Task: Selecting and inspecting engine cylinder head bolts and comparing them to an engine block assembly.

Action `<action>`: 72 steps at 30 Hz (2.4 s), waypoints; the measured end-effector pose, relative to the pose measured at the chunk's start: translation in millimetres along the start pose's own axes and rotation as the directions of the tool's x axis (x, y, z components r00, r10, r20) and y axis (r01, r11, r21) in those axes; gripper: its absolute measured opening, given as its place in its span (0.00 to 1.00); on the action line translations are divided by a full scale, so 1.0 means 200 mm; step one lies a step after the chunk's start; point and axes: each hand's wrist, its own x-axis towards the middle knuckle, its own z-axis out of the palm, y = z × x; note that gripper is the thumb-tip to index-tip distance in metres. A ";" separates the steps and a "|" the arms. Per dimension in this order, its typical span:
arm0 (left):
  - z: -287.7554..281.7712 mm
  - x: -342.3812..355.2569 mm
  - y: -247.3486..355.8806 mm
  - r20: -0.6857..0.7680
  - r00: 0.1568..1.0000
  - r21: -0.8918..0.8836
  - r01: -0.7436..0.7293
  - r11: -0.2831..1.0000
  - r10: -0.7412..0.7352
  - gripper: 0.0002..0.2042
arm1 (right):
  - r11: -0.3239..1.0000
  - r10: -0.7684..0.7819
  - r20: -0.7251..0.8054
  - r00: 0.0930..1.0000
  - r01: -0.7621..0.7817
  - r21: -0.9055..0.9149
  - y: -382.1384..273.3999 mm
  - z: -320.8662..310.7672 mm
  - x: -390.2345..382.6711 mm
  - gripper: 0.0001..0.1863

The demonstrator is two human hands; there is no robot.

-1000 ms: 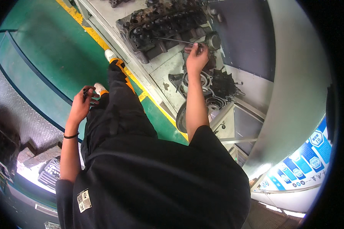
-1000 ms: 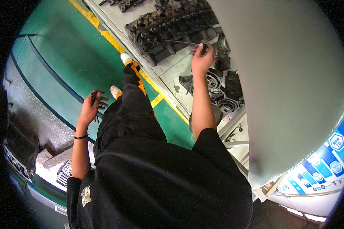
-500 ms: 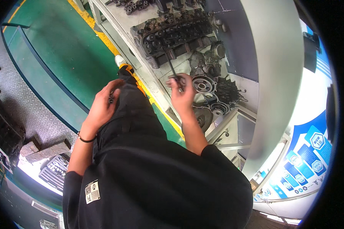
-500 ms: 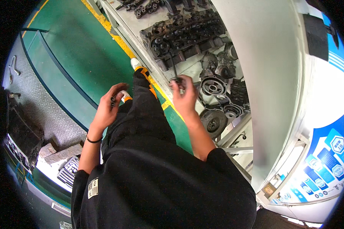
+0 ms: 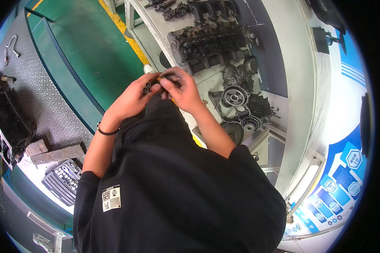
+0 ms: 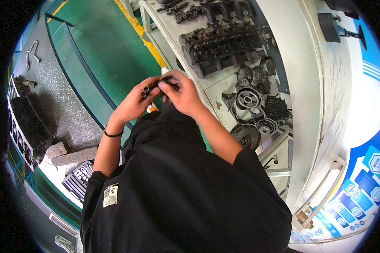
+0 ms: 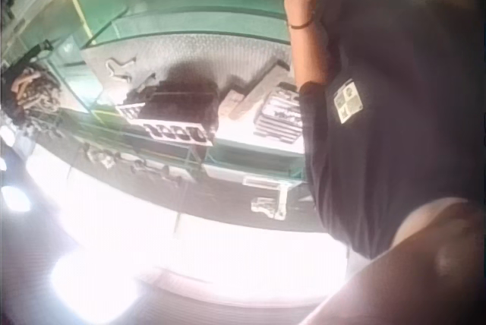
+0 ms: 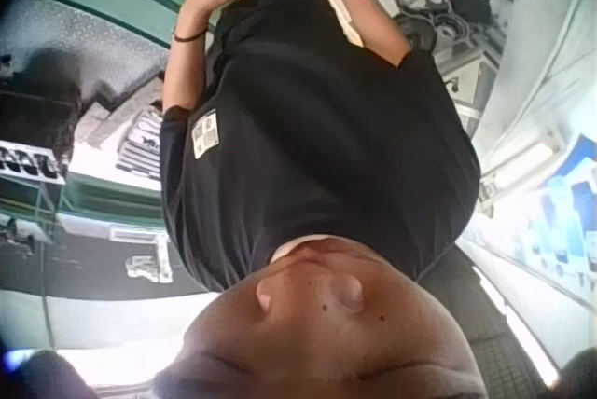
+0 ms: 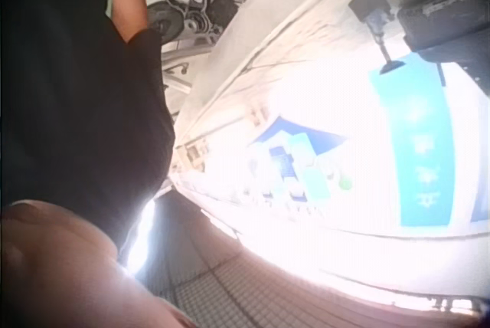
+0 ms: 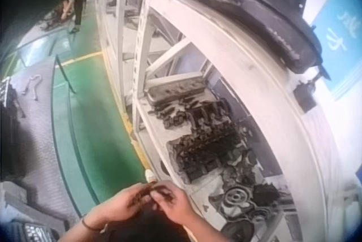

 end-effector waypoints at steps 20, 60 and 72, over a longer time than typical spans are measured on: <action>-0.63 -1.22 -0.42 -0.780 0.430 -0.484 -0.875 0.002 -0.455 0.15 | 0.878 -0.199 -0.739 0.643 -0.218 -0.426 0.69 -0.72 0.63 0.12; -0.67 -1.26 -0.33 -0.917 0.374 -0.372 -0.680 0.632 -0.138 0.18 | 0.581 0.046 0.626 0.779 0.489 -0.651 -0.06 0.93 -0.03 0.16; -0.51 -0.96 -0.24 -0.449 0.855 -0.833 -0.296 0.467 -0.259 0.13 | 0.721 -0.053 0.552 0.832 0.415 -0.555 -0.07 1.25 0.39 0.18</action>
